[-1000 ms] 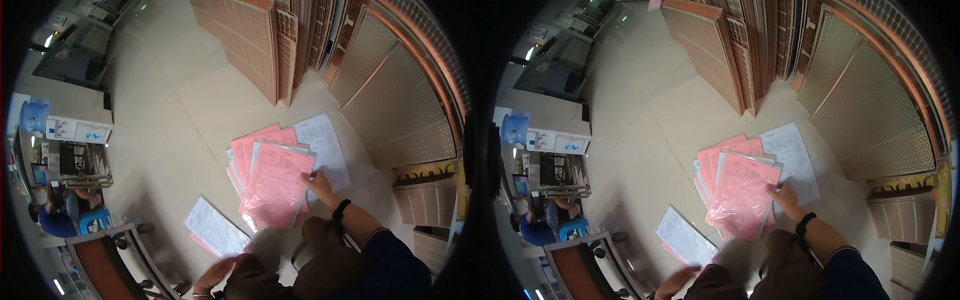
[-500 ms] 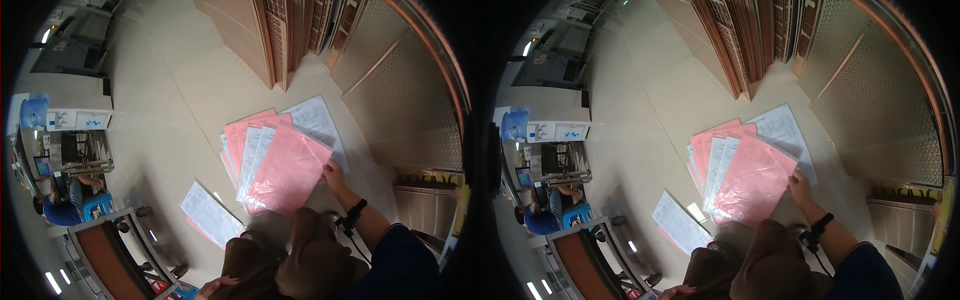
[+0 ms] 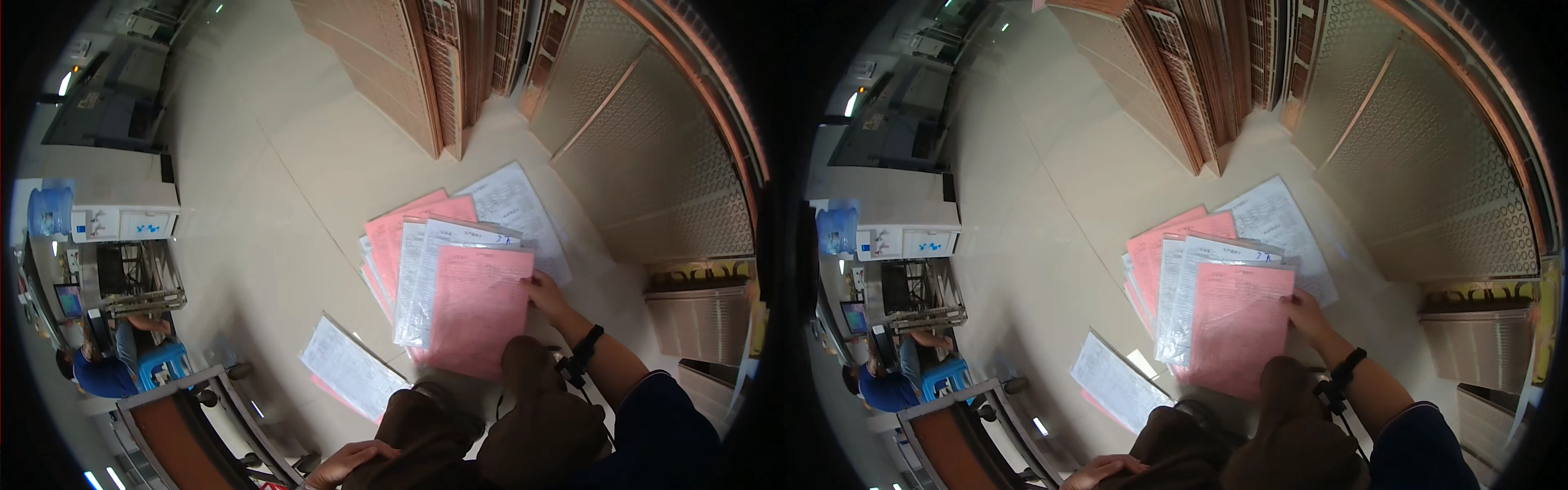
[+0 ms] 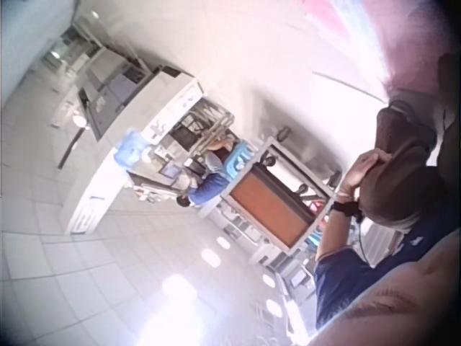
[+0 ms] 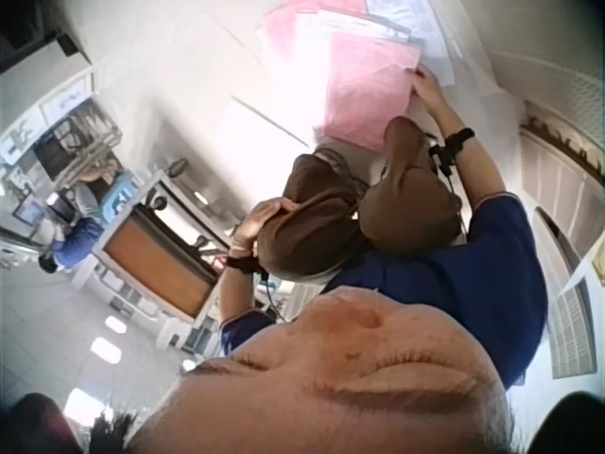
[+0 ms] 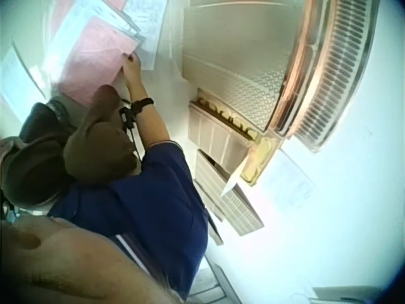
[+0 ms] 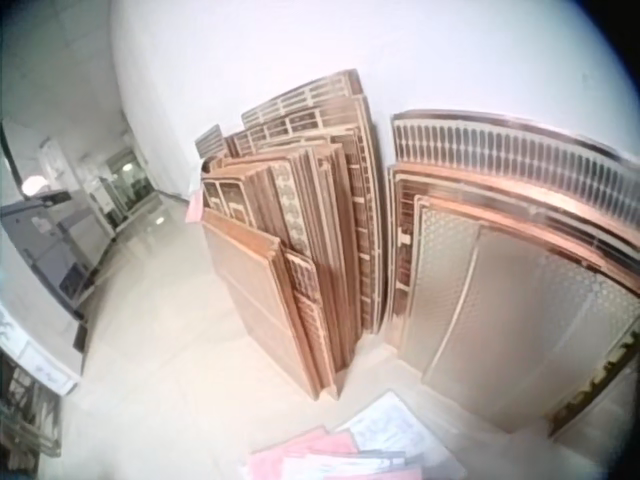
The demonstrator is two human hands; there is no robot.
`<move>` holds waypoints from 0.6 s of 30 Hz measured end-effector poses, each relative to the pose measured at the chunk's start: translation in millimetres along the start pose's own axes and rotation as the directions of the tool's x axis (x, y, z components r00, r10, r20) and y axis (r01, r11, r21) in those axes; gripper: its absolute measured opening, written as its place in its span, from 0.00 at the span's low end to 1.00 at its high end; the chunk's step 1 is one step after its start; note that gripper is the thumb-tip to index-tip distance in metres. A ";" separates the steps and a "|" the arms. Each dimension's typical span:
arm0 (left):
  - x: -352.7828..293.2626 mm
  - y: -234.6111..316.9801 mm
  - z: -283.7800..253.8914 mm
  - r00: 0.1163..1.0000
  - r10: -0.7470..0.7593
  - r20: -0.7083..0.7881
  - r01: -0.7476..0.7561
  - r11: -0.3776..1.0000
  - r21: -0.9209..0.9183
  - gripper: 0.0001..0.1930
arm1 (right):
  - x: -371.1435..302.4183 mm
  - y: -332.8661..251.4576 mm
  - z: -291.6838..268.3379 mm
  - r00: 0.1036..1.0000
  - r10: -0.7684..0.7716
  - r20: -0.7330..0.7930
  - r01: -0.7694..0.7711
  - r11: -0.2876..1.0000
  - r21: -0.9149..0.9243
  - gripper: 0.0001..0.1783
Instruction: Sort and organize copper circuit board sheets and accompanying production documentation on the floor of a fabrication facility.
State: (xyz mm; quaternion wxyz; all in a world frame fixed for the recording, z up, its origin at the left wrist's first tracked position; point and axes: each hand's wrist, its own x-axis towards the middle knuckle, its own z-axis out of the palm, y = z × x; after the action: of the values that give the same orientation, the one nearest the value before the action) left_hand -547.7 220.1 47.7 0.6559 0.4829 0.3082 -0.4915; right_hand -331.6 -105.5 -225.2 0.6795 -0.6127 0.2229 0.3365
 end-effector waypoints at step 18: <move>276.7 37.5 -155.4 0.370 0.885 -0.284 -0.358 0.418 0.835 0.29 | -63.5 -32.6 -34.7 0.987 -0.062 0.149 0.135 0.825 -0.548 0.12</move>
State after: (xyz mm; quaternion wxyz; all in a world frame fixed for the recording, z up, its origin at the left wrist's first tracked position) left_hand -411.0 271.4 -236.5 0.4118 0.9043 0.1105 -0.0216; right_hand -346.8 -152.0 -162.7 0.5007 -0.7723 0.0404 0.3889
